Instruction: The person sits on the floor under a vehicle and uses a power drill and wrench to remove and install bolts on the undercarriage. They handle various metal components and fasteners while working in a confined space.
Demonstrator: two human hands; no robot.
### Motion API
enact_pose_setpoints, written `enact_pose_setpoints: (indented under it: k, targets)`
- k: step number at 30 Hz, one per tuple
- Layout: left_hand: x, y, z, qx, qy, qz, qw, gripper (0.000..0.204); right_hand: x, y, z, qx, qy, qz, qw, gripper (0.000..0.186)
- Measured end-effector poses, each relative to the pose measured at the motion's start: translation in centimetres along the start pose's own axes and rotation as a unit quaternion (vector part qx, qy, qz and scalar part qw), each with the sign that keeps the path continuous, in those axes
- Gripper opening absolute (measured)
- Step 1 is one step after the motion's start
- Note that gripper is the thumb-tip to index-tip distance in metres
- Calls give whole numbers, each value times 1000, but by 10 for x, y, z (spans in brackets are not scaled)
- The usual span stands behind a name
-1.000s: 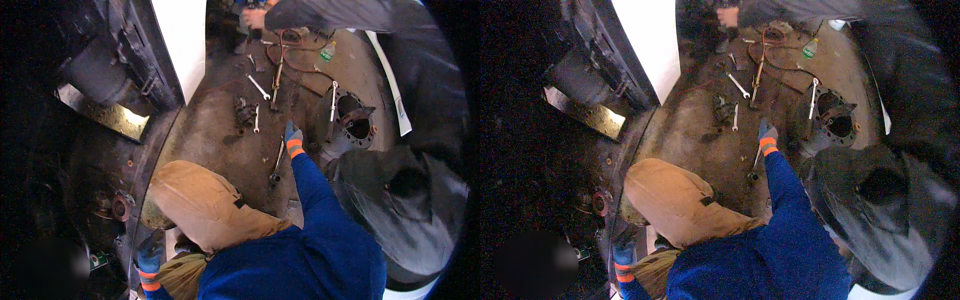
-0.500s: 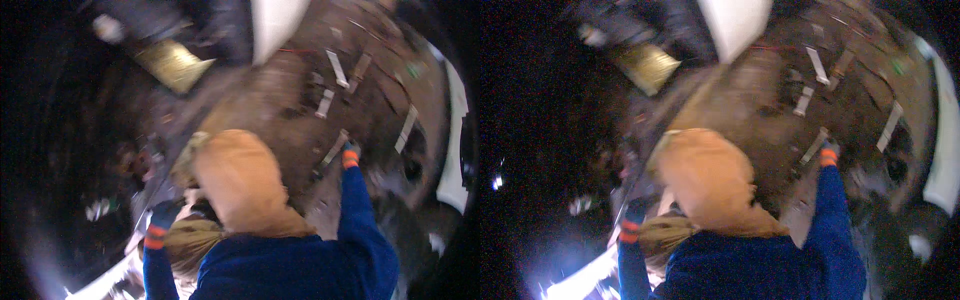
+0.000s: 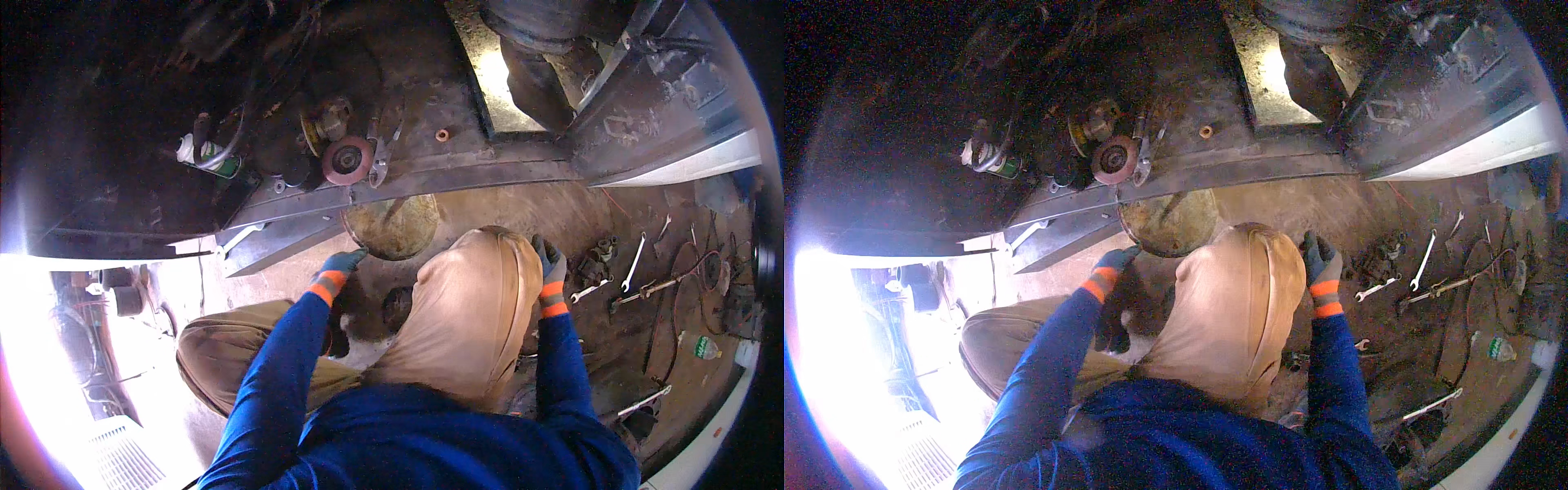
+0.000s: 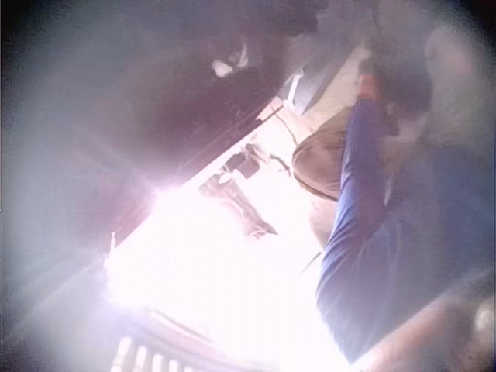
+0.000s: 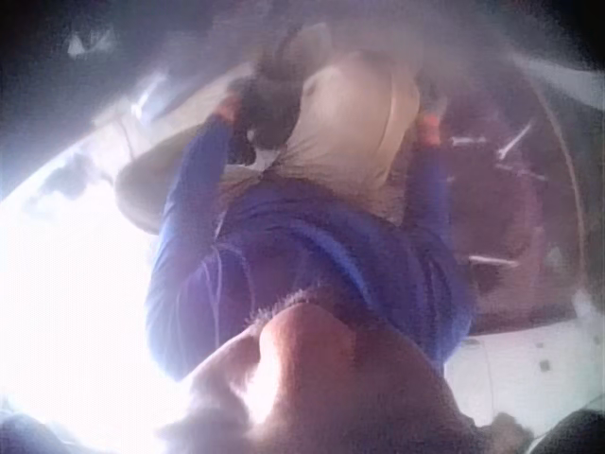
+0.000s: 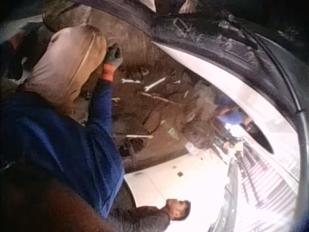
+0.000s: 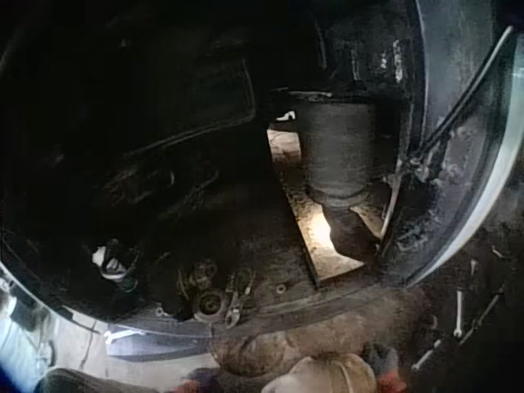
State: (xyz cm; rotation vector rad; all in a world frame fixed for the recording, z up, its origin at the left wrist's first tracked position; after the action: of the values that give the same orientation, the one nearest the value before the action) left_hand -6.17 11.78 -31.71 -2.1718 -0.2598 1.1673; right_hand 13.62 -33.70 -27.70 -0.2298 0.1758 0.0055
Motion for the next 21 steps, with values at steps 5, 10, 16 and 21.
enact_pose_setpoints:
  k: [5,10,16,21]
  targets:
    - [28,53,10,-231,-42,-78,969,60,-43,-41,-7,-41,25,0,999,27]
    - [21,50,-20,-434,-85,-36,896,47,-105,-85,-34,-60,117,-58,990,24]
    - [80,87,24,-321,-90,-66,941,38,-96,-115,-60,-59,21,-62,996,28]
    - [81,90,-18,-134,45,-199,970,50,-39,-106,57,-29,-100,-97,990,34]
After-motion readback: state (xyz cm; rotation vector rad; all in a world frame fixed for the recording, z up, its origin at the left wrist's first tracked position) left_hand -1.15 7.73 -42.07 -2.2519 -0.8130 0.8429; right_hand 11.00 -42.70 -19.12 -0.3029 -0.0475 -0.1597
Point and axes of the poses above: each hand's wrist, its own x-axis towards the middle knuckle, its own y-axis out of the palm, z = x × y, the point moved 1 cm from there along x, towards the middle knuckle, and after that the axes turned 4 degrees about -z, right-handed, at the moved point
